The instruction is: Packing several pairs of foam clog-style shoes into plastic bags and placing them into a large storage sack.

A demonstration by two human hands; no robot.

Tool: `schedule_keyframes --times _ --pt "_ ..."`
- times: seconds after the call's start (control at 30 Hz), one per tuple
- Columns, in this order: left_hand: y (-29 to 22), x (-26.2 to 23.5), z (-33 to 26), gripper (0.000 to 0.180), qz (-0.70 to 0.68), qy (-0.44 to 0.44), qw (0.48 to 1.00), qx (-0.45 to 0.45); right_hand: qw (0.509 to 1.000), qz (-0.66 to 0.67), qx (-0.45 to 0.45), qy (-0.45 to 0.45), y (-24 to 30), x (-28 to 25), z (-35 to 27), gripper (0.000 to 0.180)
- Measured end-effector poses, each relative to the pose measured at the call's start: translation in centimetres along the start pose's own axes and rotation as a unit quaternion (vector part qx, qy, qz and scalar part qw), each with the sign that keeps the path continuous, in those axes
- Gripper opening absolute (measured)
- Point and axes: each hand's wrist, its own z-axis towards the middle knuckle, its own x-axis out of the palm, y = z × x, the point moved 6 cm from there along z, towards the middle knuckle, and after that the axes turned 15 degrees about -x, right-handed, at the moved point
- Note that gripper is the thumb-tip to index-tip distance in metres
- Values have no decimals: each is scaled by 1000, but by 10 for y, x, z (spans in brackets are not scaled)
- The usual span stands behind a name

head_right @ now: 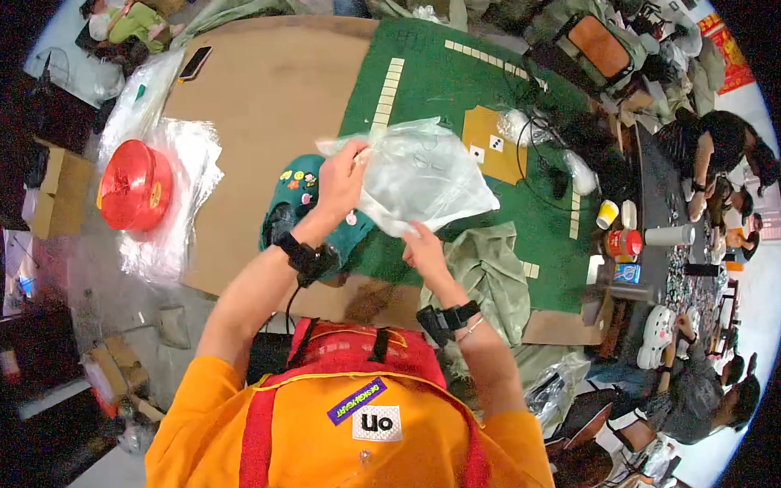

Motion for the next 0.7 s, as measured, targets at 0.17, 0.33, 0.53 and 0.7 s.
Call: schedule_keyframes --times 0.17,0.33,0.53,0.7 --pt "-13 -12 3 16 45 89 994 46 816 -403 -415 -3 108 24 -37 17" --pt "-32 -38 -9 31 232 117 931 255 582 -691 -420 -86 117 -6 -11 17" --pt "13 -56 -6 42 594 86 724 340 770 -564 -289 -67 132 -36 7 17" --pt "-46 -119 39 39 387 -131 880 241 587 -535 -577 -190 240 13 -55 18"
